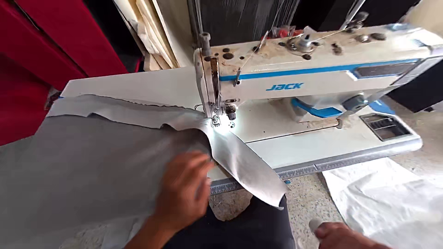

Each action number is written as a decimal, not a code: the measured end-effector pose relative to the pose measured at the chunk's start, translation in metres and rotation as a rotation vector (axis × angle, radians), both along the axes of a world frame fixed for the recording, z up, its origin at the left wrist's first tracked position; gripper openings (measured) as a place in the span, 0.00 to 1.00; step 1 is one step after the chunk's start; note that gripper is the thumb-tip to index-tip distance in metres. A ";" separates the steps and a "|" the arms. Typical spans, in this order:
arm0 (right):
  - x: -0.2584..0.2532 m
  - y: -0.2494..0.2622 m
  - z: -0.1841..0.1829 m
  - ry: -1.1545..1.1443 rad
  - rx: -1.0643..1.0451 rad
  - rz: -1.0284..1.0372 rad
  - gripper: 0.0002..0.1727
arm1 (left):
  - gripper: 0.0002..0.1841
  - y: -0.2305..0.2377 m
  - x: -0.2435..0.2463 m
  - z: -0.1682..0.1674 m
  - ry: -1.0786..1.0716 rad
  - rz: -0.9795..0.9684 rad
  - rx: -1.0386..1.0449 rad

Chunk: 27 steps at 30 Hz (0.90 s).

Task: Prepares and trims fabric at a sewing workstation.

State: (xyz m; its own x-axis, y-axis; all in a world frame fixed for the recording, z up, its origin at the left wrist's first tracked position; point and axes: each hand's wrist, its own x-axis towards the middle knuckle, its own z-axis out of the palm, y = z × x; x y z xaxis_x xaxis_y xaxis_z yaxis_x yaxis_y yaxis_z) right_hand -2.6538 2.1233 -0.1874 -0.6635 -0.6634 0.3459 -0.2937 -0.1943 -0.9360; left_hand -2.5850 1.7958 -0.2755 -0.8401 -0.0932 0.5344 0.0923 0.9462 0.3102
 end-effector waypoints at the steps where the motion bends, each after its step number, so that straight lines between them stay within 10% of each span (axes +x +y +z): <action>1: 0.002 0.009 0.008 0.056 0.046 -0.047 0.10 | 0.19 0.020 -0.012 -0.010 -0.041 -0.086 -0.063; 8: -0.019 0.032 0.014 0.363 0.252 -0.338 0.10 | 0.21 -0.011 -0.010 -0.025 -0.160 -0.394 -0.139; 12: -0.039 0.015 0.015 0.305 0.196 -0.246 0.08 | 0.23 -0.046 0.002 0.008 0.004 0.088 0.011; 18: -0.079 -0.035 -0.033 0.151 0.146 0.199 0.08 | 0.33 -0.153 0.033 -0.004 -0.430 0.799 0.173; 27: -0.062 -0.078 -0.080 -0.022 0.203 0.335 0.08 | 0.41 -0.288 -0.029 -0.018 -0.551 0.669 0.056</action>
State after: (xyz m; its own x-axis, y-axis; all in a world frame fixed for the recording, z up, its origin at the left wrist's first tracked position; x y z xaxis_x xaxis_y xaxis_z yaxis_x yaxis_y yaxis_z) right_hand -2.7154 2.0457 -0.2679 -0.4042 -0.8982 0.1731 -0.2248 -0.0859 -0.9706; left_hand -2.6143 1.5073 -0.2933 -0.7373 -0.6739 0.0472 -0.6549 0.7301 0.1951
